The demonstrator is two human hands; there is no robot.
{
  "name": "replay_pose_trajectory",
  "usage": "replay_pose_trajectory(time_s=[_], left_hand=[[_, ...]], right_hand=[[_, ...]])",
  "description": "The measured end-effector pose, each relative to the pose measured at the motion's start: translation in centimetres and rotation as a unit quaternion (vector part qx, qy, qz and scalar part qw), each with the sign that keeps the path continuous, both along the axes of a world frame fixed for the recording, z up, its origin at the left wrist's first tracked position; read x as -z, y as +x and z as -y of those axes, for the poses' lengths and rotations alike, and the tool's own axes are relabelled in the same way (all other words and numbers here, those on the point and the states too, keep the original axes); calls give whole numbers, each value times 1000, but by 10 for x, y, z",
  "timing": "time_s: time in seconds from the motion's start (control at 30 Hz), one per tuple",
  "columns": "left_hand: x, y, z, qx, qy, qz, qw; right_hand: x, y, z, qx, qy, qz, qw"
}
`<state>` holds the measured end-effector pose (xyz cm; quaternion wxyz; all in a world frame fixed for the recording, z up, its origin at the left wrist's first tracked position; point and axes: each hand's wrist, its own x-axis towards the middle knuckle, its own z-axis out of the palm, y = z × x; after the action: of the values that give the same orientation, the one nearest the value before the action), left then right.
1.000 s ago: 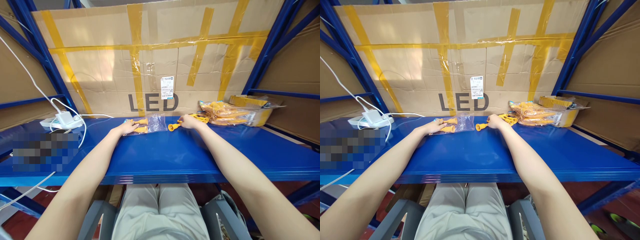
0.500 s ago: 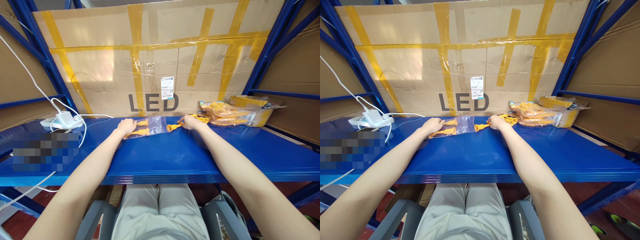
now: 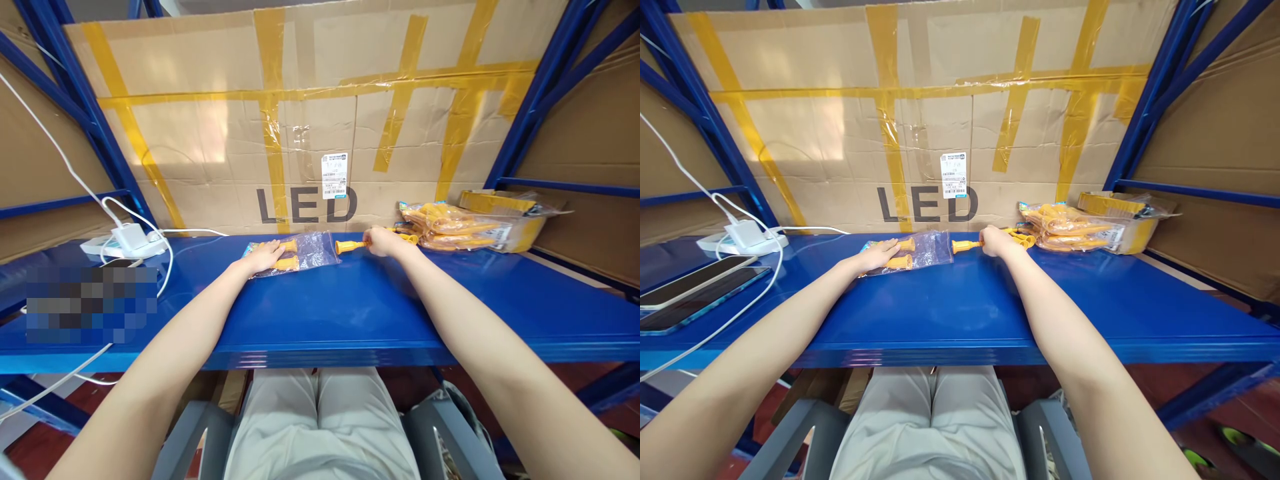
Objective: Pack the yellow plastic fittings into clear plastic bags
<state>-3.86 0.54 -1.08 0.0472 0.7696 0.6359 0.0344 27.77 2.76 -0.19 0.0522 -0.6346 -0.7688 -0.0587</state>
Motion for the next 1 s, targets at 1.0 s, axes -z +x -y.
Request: replay_pose_trajectory(time_s=[1.0], left_hand=[[12,11,-6,47,57,28,997]], right_hand=[[-23,-57,46,-34,26,-25,999]])
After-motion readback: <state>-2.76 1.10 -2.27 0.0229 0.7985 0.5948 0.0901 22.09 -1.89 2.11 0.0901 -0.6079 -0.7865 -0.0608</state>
